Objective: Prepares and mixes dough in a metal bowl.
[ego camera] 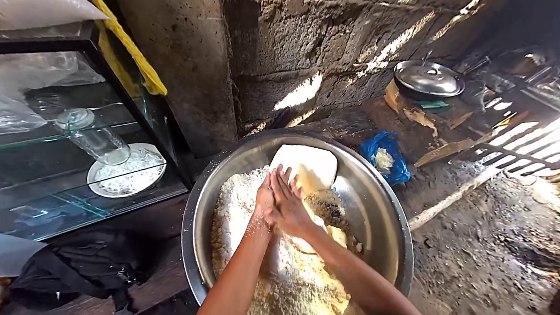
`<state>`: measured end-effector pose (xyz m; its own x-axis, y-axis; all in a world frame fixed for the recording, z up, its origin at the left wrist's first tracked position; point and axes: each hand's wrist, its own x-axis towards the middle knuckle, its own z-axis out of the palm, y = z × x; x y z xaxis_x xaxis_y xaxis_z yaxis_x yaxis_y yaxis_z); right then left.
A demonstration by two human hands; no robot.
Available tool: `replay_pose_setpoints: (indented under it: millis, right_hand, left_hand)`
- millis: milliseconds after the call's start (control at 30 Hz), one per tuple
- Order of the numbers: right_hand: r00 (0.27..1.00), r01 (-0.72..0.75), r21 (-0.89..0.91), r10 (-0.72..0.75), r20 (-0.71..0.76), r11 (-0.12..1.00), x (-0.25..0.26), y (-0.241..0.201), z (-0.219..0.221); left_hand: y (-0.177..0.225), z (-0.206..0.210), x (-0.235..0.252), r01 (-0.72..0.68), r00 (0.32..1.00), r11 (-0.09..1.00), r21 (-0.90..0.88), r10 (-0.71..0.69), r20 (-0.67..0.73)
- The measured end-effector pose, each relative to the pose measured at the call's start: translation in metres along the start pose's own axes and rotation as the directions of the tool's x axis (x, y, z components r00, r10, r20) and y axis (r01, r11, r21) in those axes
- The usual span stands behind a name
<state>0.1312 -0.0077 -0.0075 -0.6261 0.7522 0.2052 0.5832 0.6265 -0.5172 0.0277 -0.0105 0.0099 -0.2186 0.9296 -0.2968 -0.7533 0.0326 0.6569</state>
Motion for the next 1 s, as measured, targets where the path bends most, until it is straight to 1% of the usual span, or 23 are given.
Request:
replay_pose_setpoints:
  millis: [33,67,100,133,167,200,233,267,300,333,367,400,467,533,600,667,700,767,833,900,933,967,1000]
  right_hand:
    - [0.999,-0.035,-0.060,0.035,-0.010,0.998,0.000,0.018,0.000]
    - [0.996,-0.085,-0.114,0.081,-0.040,0.990,0.002,0.032,-0.003]
    - [0.985,-0.170,-0.162,0.164,-0.049,0.972,0.007,0.043,-0.010]
    - [0.965,-0.260,-0.204,0.257,-0.044,0.944,0.013,0.049,-0.017]
    - [0.945,-0.324,-0.244,0.324,-0.038,0.914,0.019,0.048,-0.024]
    - [0.933,-0.354,-0.276,0.359,-0.032,0.894,0.023,0.044,-0.028]
    - [0.931,-0.355,-0.295,0.364,-0.025,0.887,0.025,0.036,-0.029]
    - [0.937,-0.334,-0.292,0.348,-0.005,0.896,0.027,0.028,-0.027]
    - [0.946,-0.297,-0.264,0.319,0.047,0.918,0.031,0.019,-0.023]
    - [0.949,-0.250,-0.215,0.283,0.138,0.944,0.036,0.011,-0.015]
    - [0.947,-0.193,-0.144,0.223,0.232,0.971,0.043,0.005,-0.004]
    - [0.947,-0.121,-0.083,0.140,0.290,0.989,0.052,0.000,0.011]
    - [0.945,0.046,-0.047,-0.028,0.327,0.998,0.073,-0.014,0.044]
    - [0.920,0.183,-0.062,-0.149,0.362,0.981,0.088,-0.028,0.073]
    - [0.864,0.223,-0.050,-0.173,0.472,0.974,0.091,-0.049,0.086]
    - [0.793,0.255,0.035,-0.230,0.564,0.966,0.071,-0.076,0.084]
    - [0.764,0.279,0.082,-0.274,0.585,0.957,0.056,-0.086,0.082]
    - [0.742,0.339,0.151,-0.363,0.564,0.928,0.029,-0.096,0.074]
    - [0.702,0.406,0.159,-0.418,0.577,0.900,0.007,-0.100,0.057]
    - [0.655,0.499,0.130,-0.471,0.591,0.857,-0.012,-0.092,0.056]
    - [0.645,0.522,0.123,-0.485,0.591,0.844,-0.016,-0.085,0.054]
    - [0.654,0.534,0.120,-0.499,0.569,0.837,-0.017,-0.074,0.049]
    - [0.679,0.495,0.137,-0.480,0.555,0.858,-0.015,-0.063,0.039]
  left_hand:
    - [-0.006,-0.003,0.000,0.103,0.994,0.994,-0.042,-0.101,0.037]
    - [-0.008,-0.001,0.000,0.168,0.985,0.985,-0.038,-0.167,0.045]
    - [-0.008,0.004,-0.001,0.195,0.981,0.981,0.001,-0.195,0.013]
    - [-0.004,0.009,-0.001,0.196,0.981,0.979,0.061,-0.194,-0.024]
    - [0.002,0.012,-0.003,0.168,0.985,0.976,0.141,-0.162,-0.055]
    - [0.010,0.012,-0.007,0.118,0.993,0.964,0.239,-0.109,-0.051]
    - [0.018,0.009,-0.010,0.032,0.999,0.934,0.356,-0.023,-0.029]
    - [0.026,0.007,-0.011,-0.064,0.997,0.889,0.453,0.079,-0.013]
    - [0.035,0.002,-0.011,-0.141,0.987,0.843,0.519,0.162,0.004]
    - [0.043,-0.006,-0.008,-0.183,0.978,0.816,0.548,0.209,0.016]
    - [0.051,-0.016,-0.005,-0.196,0.974,0.819,0.540,0.227,0.009]
    - [0.058,-0.028,0.000,-0.188,0.973,0.841,0.508,0.228,-0.018]
    - [0.077,-0.042,0.006,-0.163,0.967,0.884,0.439,0.230,-0.105]
    - [0.092,-0.033,-0.010,-0.146,0.945,0.890,0.432,0.255,-0.206]
    - [0.100,-0.021,-0.022,-0.150,0.911,0.882,0.447,0.299,-0.285]
    - [0.101,-0.028,-0.018,-0.163,0.901,0.897,0.410,0.304,-0.309]
    - [0.097,-0.038,-0.011,-0.177,0.910,0.907,0.382,0.299,-0.287]
    - [0.087,-0.055,0.004,-0.218,0.920,0.918,0.331,0.306,-0.245]
    - [0.082,-0.049,0.007,-0.261,0.910,0.921,0.290,0.335,-0.244]
    - [0.076,-0.044,0.004,-0.264,0.913,0.922,0.282,0.333,-0.235]
    - [0.074,-0.042,0.002,-0.247,0.924,0.924,0.293,0.316,-0.217]
    - [0.071,-0.041,0.001,-0.222,0.937,0.924,0.310,0.291,-0.195]
    - [0.069,-0.041,0.000,-0.197,0.949,0.921,0.337,0.265,-0.170]
